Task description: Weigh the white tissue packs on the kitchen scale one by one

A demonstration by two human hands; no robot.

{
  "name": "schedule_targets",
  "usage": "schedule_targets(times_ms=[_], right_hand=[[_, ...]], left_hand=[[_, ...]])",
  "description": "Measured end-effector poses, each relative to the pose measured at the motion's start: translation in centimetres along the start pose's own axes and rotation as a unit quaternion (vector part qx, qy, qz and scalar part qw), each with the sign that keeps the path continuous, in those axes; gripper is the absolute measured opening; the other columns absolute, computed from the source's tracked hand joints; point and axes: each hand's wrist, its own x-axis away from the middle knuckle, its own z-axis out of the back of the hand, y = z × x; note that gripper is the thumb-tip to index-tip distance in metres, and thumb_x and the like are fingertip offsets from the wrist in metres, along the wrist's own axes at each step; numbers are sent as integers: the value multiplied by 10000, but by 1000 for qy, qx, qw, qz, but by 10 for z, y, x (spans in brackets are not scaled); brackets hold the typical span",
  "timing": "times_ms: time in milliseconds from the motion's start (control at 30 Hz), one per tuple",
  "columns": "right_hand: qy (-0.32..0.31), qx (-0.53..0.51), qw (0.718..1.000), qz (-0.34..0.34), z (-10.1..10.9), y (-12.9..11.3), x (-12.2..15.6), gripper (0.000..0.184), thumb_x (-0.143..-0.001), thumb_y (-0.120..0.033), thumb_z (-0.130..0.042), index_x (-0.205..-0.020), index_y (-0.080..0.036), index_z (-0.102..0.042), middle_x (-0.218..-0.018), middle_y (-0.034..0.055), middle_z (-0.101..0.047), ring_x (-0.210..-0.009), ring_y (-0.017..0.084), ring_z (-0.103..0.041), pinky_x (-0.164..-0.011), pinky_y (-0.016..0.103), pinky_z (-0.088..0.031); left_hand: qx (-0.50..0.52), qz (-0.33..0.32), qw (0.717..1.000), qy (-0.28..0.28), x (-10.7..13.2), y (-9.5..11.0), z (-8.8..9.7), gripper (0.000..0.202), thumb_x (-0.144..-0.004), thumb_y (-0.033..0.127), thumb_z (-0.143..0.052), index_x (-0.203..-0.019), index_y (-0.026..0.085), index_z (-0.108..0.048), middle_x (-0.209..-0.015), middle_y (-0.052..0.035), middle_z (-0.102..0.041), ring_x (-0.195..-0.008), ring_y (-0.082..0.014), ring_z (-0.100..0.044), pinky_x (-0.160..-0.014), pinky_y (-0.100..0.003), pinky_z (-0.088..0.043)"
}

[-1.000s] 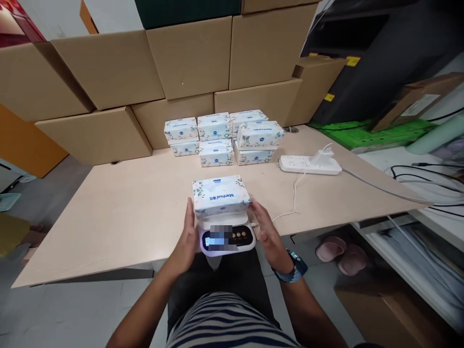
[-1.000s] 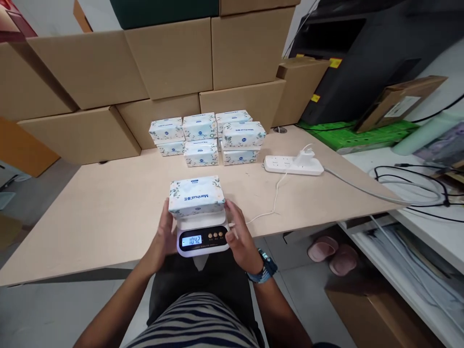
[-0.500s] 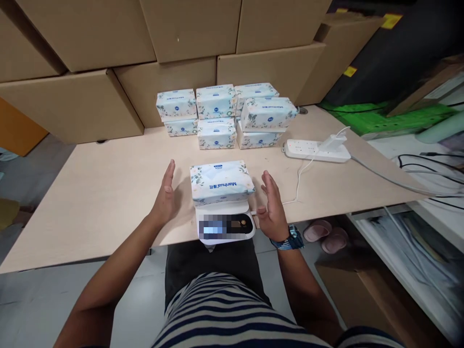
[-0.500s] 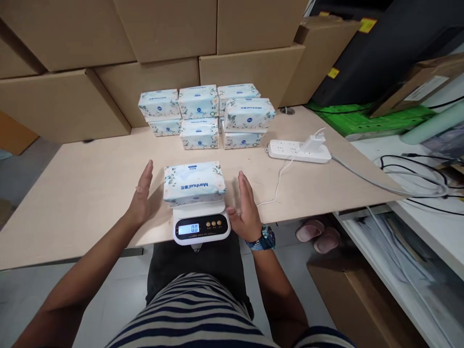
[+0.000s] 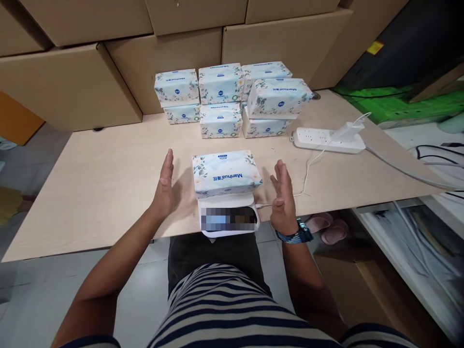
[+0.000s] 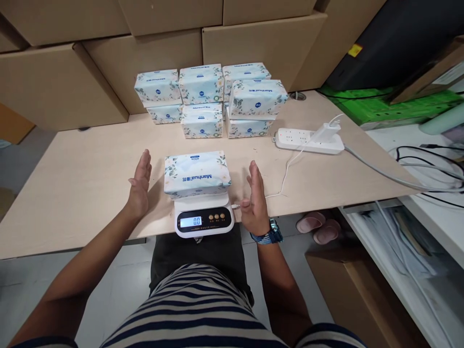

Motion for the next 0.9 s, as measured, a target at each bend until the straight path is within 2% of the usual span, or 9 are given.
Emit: schedule_targets(times_ms=[133,200,300,400,533,633,700,800,900], right_hand=[[74,-30,997,-11,-4,0,3,808,-1023,-802,-297,-1733,-461,-117,-1847,19,-152,-1705,386,-160,-1292,718,-306],[139,-39,989,-28,-8,-3,5,772,-1051,-743,-326,-1734,-452,-115,-1849,19,-137,-1713,372,-130,-1299,724,-281],[263,-39,961,-80,-14,-5,5,762,-1077,-620,-413,-1742,-402,-108,-1853,34,-97,-1723,341,-81,-1318,716,-248],[333,-44,933,-129,-22,-12,0,842,-1059,-577,-488,-1746,-364,-51,-1860,30,2,-1730,290,-4,-1366,666,-158],[294,-79,932,-195,-37,-41,-7,871,-1065,-609,-443,-1746,-350,33,-1858,16,66,-1729,271,0,-1391,627,-107],[126,-140,950,-250,-53,-70,-7,860,-1046,-661,-469,-1750,-363,-76,-1850,46,-131,-1705,316,-203,-1368,634,-246],[13,-157,957,-242,-58,-87,-6,857,-1015,-681,-542,-1736,-349,-218,-1802,60,-313,-1666,330,-324,-1347,613,-325],[-36,-182,961,-207,-51,-106,-12,822,-1018,-688,-537,-1719,-327,-303,-1767,52,-396,-1638,316,-387,-1316,561,-410],[-78,-172,971,-148,-43,-120,-29,829,-1020,-672,-555,-1727,-325,-294,-1795,26,-326,-1668,304,-322,-1342,526,-376]], left_hand=[[1,1,999,46,-3,-3,3,916,-943,905,-136,-1722,434,-234,-1855,30,-138,-1725,-285,-99,-1406,-548,-99],[-20,11,988,151,-3,0,18,917,-944,914,-208,-1722,429,-236,-1855,40,-144,-1724,-282,-109,-1414,-530,-89],[-16,14,932,363,3,15,52,914,-961,890,-114,-1735,408,-163,-1861,72,-61,-1727,-274,50,-1413,-533,38],[63,46,883,462,17,36,65,798,-1027,784,-87,-1724,410,-192,-1857,75,-79,-1722,-252,96,-1404,-553,74],[138,88,889,427,29,58,19,790,-1043,762,-227,-1733,379,-176,-1861,22,-96,-1724,-222,-111,-1418,-479,-141],[176,156,900,366,34,71,-34,847,-1012,811,-273,-1737,383,-182,-1863,28,-81,-1728,-231,-62,-1417,-466,-95],[201,173,934,240,42,82,-59,893,-977,836,-386,-1735,400,-205,-1859,36,-103,-1729,-256,-63,-1418,-461,-87],[250,107,957,104,54,95,-68,963,-929,891,-392,-1739,409,-194,-1850,30,-169,-1719,-292,-156,-1411,-465,-177],[272,76,953,114,53,96,-44,989,-922,919,-303,-1737,364,-228,-1841,-9,-219,-1710,-305,-196,-1403,-474,-196]])
